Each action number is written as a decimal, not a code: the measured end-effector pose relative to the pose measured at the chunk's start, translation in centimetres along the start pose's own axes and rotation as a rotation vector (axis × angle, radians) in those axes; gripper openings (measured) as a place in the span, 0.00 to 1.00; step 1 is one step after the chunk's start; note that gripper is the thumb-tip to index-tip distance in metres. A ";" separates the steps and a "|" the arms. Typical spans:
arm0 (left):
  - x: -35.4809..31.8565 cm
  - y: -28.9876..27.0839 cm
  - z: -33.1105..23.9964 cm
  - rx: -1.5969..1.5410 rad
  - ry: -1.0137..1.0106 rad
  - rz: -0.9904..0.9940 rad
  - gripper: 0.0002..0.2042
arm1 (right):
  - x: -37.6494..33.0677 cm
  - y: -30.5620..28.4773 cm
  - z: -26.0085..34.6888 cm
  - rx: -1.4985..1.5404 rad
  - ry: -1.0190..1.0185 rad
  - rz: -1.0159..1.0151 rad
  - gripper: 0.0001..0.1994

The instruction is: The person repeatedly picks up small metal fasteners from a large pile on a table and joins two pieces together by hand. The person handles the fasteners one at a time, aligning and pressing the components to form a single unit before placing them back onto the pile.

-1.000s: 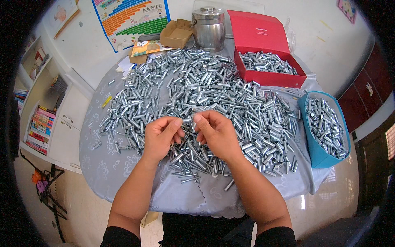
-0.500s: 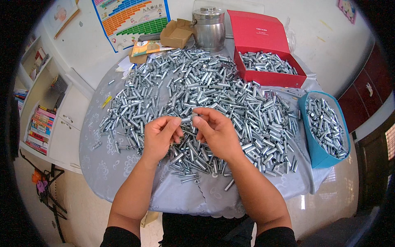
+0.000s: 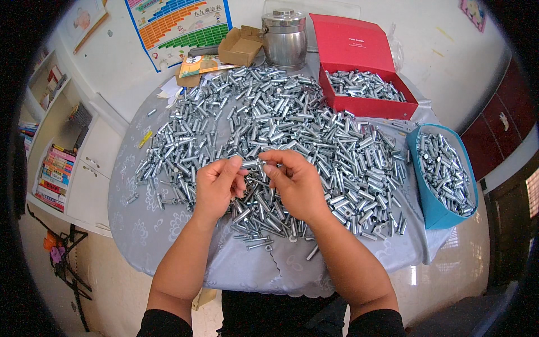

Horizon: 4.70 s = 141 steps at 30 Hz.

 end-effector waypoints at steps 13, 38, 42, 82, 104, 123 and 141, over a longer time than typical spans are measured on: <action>0.0 0.3 0.1 -0.004 0.009 0.030 0.20 | -0.1 0.4 0.8 -0.144 -0.117 0.038 0.15; 0.1 1.4 -0.6 -0.095 0.056 0.152 0.08 | -0.2 -0.1 1.9 -0.298 -0.210 -0.044 0.10; 0.4 0.6 -0.3 -0.154 0.053 0.090 0.05 | -0.2 -0.1 -0.4 -0.037 0.083 -0.032 0.09; 0.5 -0.9 -2.6 1.276 0.583 -0.098 0.13 | 0.1 -3.9 -0.5 0.219 0.017 -0.337 0.15; -3.0 3.1 -6.5 0.755 0.773 0.042 0.12 | -0.3 -0.4 0.8 -0.216 0.008 -0.061 0.10; -0.4 1.1 -1.0 0.043 0.106 0.095 0.10 | 0.0 -0.7 -1.6 0.203 0.265 -0.034 0.06; 0.2 0.9 -0.1 -0.042 0.073 0.122 0.10 | 0.1 -0.6 -0.3 0.111 0.121 -0.076 0.12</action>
Point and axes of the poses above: each hand's wrist, its own x-axis towards the middle knuckle, its own y-axis out of the palm, z = x × y, the point moved 10 cm from there along x, towards the middle knuckle, and after that the axes turned 1 degree about -y, right-handed, at the moved point
